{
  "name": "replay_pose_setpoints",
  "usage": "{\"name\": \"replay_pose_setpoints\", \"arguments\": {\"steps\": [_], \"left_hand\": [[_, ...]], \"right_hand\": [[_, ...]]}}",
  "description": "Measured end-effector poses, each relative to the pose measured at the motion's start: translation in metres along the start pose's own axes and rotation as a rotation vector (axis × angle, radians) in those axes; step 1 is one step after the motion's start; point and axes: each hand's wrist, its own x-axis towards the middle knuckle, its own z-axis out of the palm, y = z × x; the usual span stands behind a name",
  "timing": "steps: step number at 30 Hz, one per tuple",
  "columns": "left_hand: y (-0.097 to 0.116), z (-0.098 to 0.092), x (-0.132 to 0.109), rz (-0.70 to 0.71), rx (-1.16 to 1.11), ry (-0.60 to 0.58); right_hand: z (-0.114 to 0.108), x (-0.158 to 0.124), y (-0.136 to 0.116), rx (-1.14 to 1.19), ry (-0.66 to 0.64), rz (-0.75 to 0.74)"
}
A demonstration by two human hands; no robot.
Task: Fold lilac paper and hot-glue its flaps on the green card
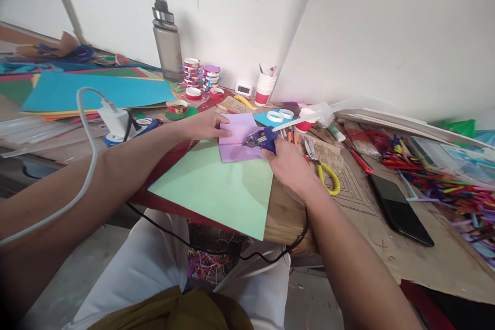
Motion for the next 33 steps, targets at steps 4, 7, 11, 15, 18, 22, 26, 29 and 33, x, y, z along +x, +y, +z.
{"name": "replay_pose_setpoints", "arguments": {"steps": [4, 7, 11, 15, 18, 22, 26, 29, 33], "left_hand": [[-0.002, 0.001, 0.002, -0.029, -0.041, 0.004], [-0.002, 0.002, 0.002, -0.060, -0.096, -0.009], [0.000, 0.002, 0.002, -0.099, -0.156, -0.039], [0.000, 0.002, 0.002, -0.085, -0.159, -0.030], [-0.001, 0.002, 0.002, -0.072, -0.157, -0.024], [-0.002, 0.003, 0.001, -0.077, -0.178, -0.021], [-0.004, 0.004, 0.001, -0.096, -0.228, -0.031], [-0.005, 0.004, 0.001, -0.103, -0.282, -0.059], [-0.005, 0.003, 0.002, -0.105, -0.265, -0.069]], "right_hand": [[0.004, 0.002, -0.007, 0.061, -0.029, -0.025], [0.010, 0.004, -0.015, 0.069, -0.056, -0.065], [0.014, 0.007, -0.023, 0.082, -0.088, -0.097], [0.015, 0.008, -0.027, 0.065, -0.080, -0.127], [0.012, 0.006, -0.026, 0.084, -0.091, -0.148], [0.004, -0.001, -0.019, 0.132, -0.110, -0.133], [-0.003, -0.005, -0.013, 0.132, -0.086, -0.091], [-0.001, -0.003, -0.014, 0.088, -0.052, -0.049], [0.006, 0.001, -0.020, 0.077, -0.060, -0.084]]}}
